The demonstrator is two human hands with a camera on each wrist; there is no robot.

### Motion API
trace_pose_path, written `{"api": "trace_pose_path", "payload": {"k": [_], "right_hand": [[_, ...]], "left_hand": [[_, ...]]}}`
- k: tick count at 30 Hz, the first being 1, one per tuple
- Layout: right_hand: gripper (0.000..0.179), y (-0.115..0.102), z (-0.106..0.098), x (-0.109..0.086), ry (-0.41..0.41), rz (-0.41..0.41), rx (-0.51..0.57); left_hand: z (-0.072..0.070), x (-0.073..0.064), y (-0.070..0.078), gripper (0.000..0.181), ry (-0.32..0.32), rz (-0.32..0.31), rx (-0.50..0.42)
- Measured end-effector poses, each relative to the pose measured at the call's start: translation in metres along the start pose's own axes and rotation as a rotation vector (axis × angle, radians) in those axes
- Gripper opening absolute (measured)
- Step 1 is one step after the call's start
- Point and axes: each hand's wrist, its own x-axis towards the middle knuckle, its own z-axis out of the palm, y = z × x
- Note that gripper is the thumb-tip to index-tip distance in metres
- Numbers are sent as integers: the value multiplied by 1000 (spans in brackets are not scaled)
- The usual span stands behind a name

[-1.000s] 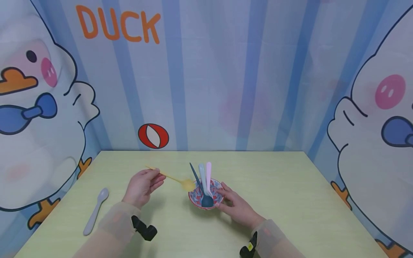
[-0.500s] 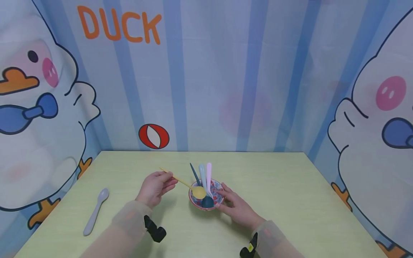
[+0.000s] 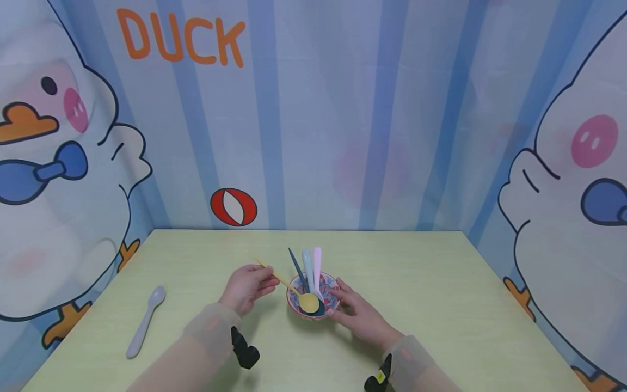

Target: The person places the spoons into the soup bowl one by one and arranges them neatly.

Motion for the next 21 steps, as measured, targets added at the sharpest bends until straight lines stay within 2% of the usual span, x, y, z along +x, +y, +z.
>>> {"api": "trace_pose_path", "payload": {"k": [7, 16, 21], "right_hand": [[56, 2, 1, 0, 6, -13, 0], [56, 3, 1, 1, 1, -14, 9], [55, 3, 1, 1, 0, -20, 6]], "left_hand": [[5, 4, -3, 31, -5, -6, 13], [14, 11, -10, 33, -4, 27, 2], [18, 15, -13, 34, 2, 16, -5]]}}
